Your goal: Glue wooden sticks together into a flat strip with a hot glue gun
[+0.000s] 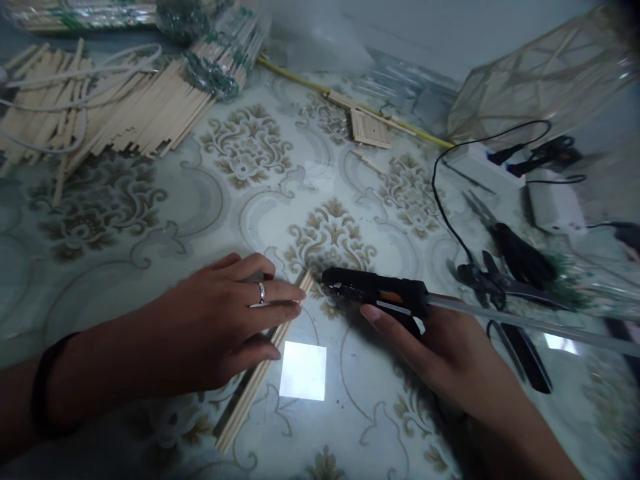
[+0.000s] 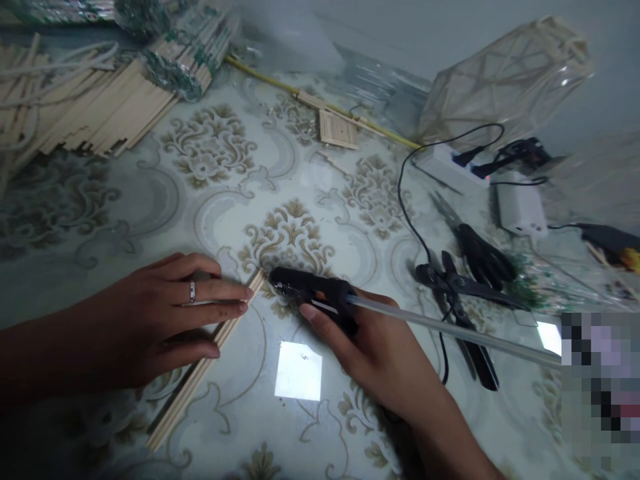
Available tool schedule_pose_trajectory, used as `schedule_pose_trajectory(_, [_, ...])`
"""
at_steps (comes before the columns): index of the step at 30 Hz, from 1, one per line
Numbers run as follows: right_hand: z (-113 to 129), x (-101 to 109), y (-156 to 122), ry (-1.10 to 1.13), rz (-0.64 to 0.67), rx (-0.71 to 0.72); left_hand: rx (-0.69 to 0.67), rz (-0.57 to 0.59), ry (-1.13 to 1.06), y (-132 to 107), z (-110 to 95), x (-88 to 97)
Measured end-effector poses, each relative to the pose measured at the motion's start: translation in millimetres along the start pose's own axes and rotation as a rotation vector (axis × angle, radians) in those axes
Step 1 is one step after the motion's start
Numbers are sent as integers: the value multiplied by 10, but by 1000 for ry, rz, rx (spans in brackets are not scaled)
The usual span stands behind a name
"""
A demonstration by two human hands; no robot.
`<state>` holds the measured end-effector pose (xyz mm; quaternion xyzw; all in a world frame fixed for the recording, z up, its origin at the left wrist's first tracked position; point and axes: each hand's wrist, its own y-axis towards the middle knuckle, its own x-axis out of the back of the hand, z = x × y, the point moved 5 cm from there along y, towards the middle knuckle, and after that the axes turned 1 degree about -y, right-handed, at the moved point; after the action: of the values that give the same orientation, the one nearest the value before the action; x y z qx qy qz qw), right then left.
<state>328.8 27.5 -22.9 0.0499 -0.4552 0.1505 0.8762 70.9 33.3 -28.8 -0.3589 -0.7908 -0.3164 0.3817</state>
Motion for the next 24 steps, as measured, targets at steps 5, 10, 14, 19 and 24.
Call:
schedule_pose_trajectory(5, [11,0,-8,-3,5,10,0,7,5,1,1,-3])
schedule_pose_trajectory(10, [3,-2,-21,12,19,4,-10,-2,8,2,3,4])
schedule_pose_trajectory(14, [28,12,-12,8,23,17,-8,10,6,7,10,-7])
schedule_pose_trajectory(19, [52,6,-24,12,52,36,-17,-12,3,24,-5,7])
schedule_pose_trajectory(24, [-1,19,-41,26,-34,6,-5,1,1,4,-2,-3])
